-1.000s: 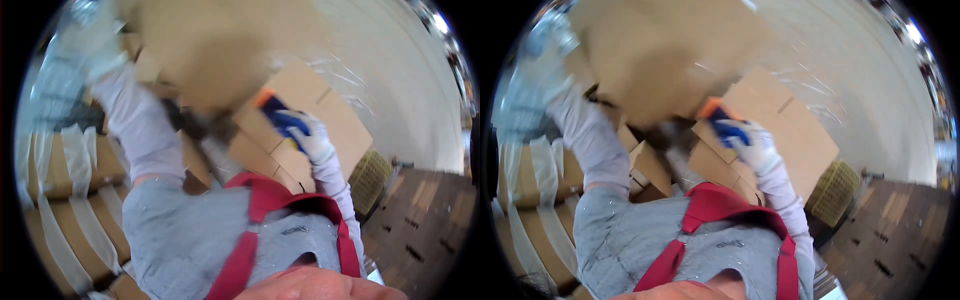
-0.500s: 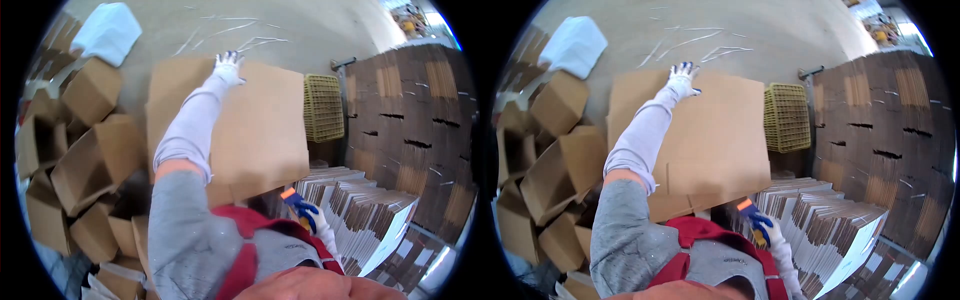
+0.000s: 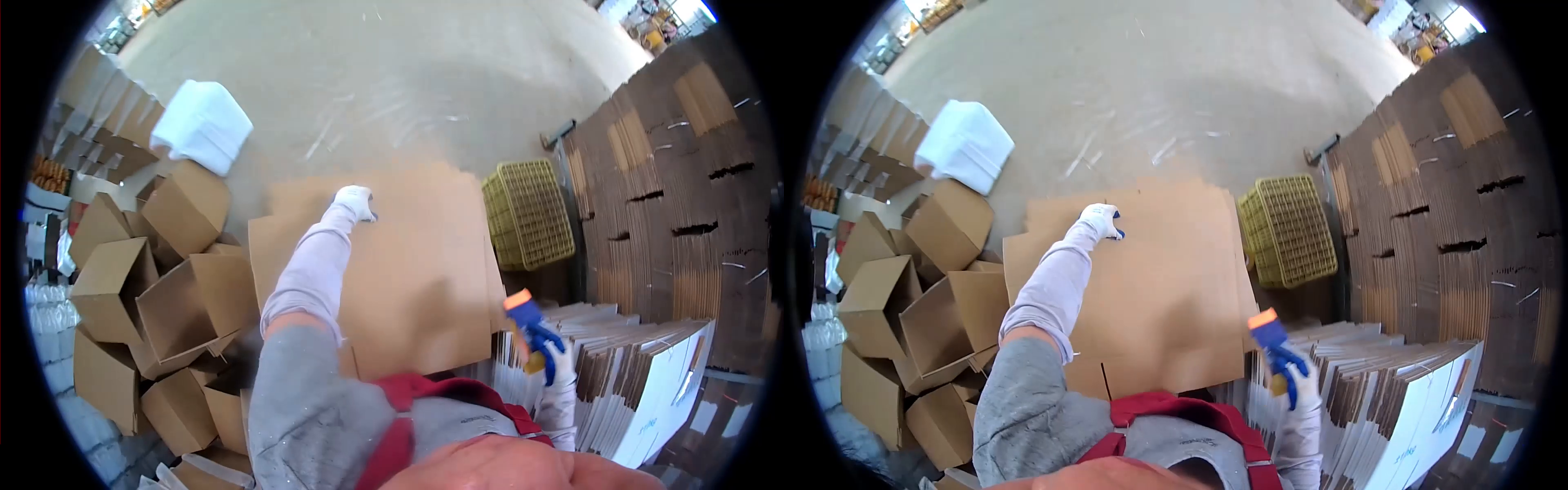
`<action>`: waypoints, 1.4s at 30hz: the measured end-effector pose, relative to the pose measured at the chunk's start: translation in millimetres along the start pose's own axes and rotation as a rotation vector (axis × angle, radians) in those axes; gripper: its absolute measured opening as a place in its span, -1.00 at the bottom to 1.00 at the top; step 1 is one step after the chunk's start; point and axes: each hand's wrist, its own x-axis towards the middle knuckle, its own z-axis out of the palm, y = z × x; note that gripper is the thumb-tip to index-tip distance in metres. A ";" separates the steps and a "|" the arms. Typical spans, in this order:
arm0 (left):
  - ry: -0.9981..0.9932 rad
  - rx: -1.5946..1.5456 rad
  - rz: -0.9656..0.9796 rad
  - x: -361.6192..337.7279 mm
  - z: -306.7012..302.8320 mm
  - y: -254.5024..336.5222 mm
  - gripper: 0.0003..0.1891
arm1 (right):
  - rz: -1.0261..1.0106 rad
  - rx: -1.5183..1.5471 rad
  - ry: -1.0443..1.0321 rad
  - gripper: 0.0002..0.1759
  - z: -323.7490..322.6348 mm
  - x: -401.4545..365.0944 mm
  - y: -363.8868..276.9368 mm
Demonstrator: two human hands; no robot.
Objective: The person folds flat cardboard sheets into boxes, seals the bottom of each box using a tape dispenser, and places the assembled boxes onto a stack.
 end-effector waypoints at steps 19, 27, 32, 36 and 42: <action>0.642 0.344 0.274 -363.2 -127.2 136.3 -0.89 | -1.220 -1.260 -0.421 -0.60 197.4 20.2 -291.6; 0.621 0.162 0.391 -368.9 -118.0 191.7 -0.69 | -1.144 -1.448 -0.410 -0.43 276.2 65.0 -308.2; 0.520 0.089 0.298 -444.6 -139.0 128.6 -0.55 | -1.308 -1.322 -0.183 -0.56 163.1 114.1 -333.1; 0.136 -0.215 -0.003 -455.3 -133.9 49.6 -0.53 | -1.384 -1.095 -0.414 -0.70 101.9 76.8 -280.1; -0.236 -0.992 0.216 -409.3 -150.2 162.6 -0.13 | -1.372 -1.252 -0.310 -0.59 91.7 43.3 -234.9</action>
